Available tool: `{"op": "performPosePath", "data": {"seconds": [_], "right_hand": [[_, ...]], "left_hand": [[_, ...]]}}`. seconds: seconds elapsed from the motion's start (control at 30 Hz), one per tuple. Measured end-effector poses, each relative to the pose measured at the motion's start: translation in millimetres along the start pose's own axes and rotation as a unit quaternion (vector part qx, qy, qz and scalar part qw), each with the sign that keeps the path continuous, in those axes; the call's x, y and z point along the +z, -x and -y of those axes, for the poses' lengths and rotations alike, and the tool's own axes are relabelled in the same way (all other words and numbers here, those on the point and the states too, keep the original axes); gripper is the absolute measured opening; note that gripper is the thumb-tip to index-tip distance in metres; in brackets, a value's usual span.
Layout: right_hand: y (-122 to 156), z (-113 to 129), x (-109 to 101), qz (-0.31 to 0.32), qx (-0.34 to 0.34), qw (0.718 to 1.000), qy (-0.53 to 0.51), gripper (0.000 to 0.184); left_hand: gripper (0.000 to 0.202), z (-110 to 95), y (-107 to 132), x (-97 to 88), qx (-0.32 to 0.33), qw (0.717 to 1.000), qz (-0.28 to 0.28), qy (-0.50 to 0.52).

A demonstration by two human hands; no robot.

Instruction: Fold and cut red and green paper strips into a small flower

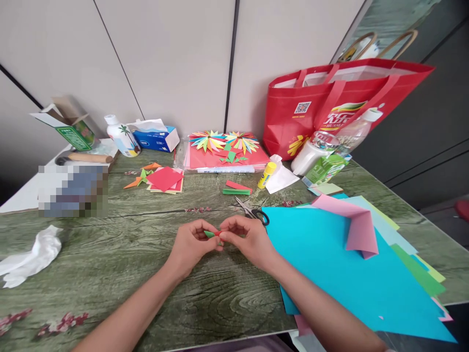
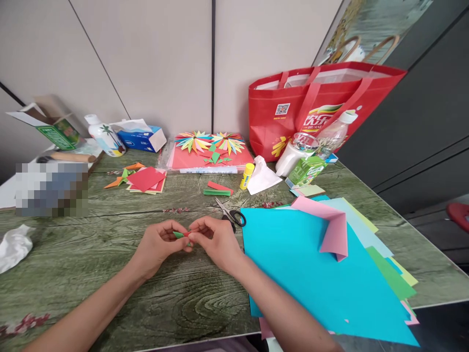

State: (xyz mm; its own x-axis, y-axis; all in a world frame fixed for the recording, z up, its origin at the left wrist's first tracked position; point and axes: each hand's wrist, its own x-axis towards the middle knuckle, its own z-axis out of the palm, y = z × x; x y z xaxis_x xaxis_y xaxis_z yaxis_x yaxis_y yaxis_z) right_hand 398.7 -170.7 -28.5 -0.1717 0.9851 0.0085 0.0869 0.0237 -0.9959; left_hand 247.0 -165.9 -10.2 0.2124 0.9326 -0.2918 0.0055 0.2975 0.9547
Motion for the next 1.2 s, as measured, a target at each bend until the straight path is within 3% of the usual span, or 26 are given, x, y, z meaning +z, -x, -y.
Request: {"op": "performPosePath", "data": {"seconds": [0.17,0.37,0.53,0.77,1.0,1.1,1.2], "right_hand": [[0,3,0,0.052,0.014,0.999,0.002,0.016],[2,0,3,0.003,0.014,0.998,0.053,0.011],[0,4,-2,0.072,0.029,0.997,0.028,0.012],[2,1,4,0.026,-0.011,0.997,0.066,0.012],[-4,-4,5,0.063,0.049,0.994,-0.068,0.019],[-5,1,0,0.094,0.002,0.990,-0.105,0.018],[-3,5,-5,0.094,-0.115,0.989,0.000,0.015]], "left_hand": [[0.016,1,-1,-1.0,0.019,0.999,-0.030,0.008],[0.016,1,-3,-2.7,0.015,0.999,-0.037,0.004],[0.014,-2,-3,-3.6,0.001,1.000,-0.011,0.008],[0.010,-3,0,-2.2,-0.020,0.999,0.009,-0.031],[0.013,-5,-1,-6.5,-0.033,0.999,0.039,0.006],[0.016,-8,-4,-13.3,-0.050,0.997,0.056,0.033],[0.022,-10,-6,-18.6,-0.082,0.991,0.087,0.061]]}}
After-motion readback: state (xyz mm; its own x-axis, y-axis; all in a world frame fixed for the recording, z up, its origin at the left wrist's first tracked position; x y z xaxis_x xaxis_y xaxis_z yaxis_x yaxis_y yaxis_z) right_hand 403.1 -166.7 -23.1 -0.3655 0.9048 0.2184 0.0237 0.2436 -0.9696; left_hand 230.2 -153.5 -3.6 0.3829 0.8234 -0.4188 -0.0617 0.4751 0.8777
